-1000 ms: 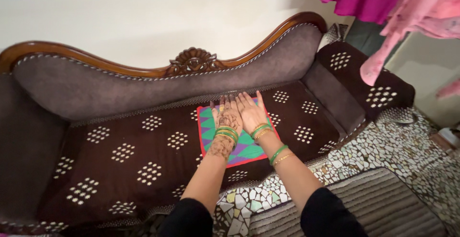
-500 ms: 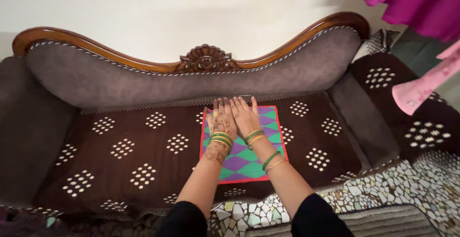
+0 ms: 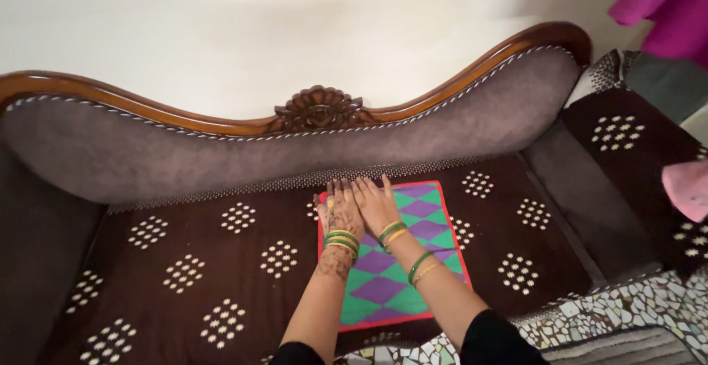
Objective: The person folds several colored mats and pillowcases on a bed and a couch, using their hands to smooth the fabric and arrange the items.
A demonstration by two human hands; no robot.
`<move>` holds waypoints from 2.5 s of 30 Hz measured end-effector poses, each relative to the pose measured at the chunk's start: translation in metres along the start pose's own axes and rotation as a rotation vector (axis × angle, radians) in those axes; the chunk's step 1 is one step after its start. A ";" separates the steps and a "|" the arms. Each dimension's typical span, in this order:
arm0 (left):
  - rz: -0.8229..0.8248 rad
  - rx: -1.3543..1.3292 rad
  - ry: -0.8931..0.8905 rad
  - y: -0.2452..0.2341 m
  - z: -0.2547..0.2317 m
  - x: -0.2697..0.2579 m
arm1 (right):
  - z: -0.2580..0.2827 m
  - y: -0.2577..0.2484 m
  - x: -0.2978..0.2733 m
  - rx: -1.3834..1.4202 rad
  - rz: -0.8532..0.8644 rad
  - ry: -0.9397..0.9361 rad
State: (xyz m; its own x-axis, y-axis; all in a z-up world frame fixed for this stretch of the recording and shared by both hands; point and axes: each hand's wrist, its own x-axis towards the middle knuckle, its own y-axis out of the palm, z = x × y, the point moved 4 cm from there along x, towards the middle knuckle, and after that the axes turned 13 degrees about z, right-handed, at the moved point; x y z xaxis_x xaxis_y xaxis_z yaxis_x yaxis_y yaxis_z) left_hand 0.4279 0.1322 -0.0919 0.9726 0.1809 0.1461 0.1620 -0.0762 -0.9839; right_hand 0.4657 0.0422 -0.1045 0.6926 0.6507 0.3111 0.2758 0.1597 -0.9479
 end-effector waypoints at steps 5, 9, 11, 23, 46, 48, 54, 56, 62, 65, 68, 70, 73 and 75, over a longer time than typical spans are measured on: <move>0.118 0.007 -0.003 0.036 0.020 0.028 | 0.000 0.053 0.016 0.025 -0.010 0.034; 0.245 -0.022 -0.033 0.075 0.026 0.038 | 0.002 0.101 -0.003 0.089 0.121 0.064; 0.334 -0.087 -0.057 0.094 0.029 0.046 | -0.001 0.128 -0.013 0.175 0.255 0.083; 0.413 -0.019 -0.166 0.211 0.054 0.041 | 0.006 0.240 -0.090 0.266 1.374 0.050; 0.757 0.090 -0.170 0.244 0.021 0.004 | 0.032 0.266 -0.136 0.162 1.252 0.065; 0.811 0.056 -0.182 0.235 0.020 0.000 | 0.033 0.273 -0.144 0.172 1.241 0.041; 0.793 0.076 -0.196 0.240 0.033 -0.003 | 0.035 0.337 -0.164 0.091 0.723 -0.066; 0.817 0.079 -0.214 0.246 0.041 0.000 | 0.025 0.350 -0.152 -0.058 0.847 -0.147; 0.813 -0.085 -0.140 0.216 0.041 0.002 | -0.064 0.288 -0.024 0.393 0.798 0.401; 0.786 0.025 -0.103 0.211 0.040 0.007 | -0.073 0.245 0.007 0.242 0.672 0.378; 0.744 0.101 -0.155 0.224 0.049 0.015 | -0.068 0.240 0.006 0.216 0.802 0.274; 0.797 0.126 -0.158 0.234 0.055 0.016 | -0.058 0.254 -0.012 0.259 1.042 0.153; 0.923 0.052 -0.208 0.242 0.061 0.010 | -0.063 0.272 -0.020 0.233 0.998 0.171; 0.963 0.026 -0.240 0.245 0.067 0.010 | -0.068 0.286 -0.019 0.226 0.971 0.172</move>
State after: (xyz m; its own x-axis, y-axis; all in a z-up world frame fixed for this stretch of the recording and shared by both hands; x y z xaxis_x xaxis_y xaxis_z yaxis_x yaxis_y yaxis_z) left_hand 0.4664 0.1806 -0.3386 0.6272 0.2468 -0.7387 -0.6861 -0.2736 -0.6740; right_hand 0.5764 0.0248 -0.3771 0.6414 0.4611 -0.6132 -0.5788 -0.2338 -0.7812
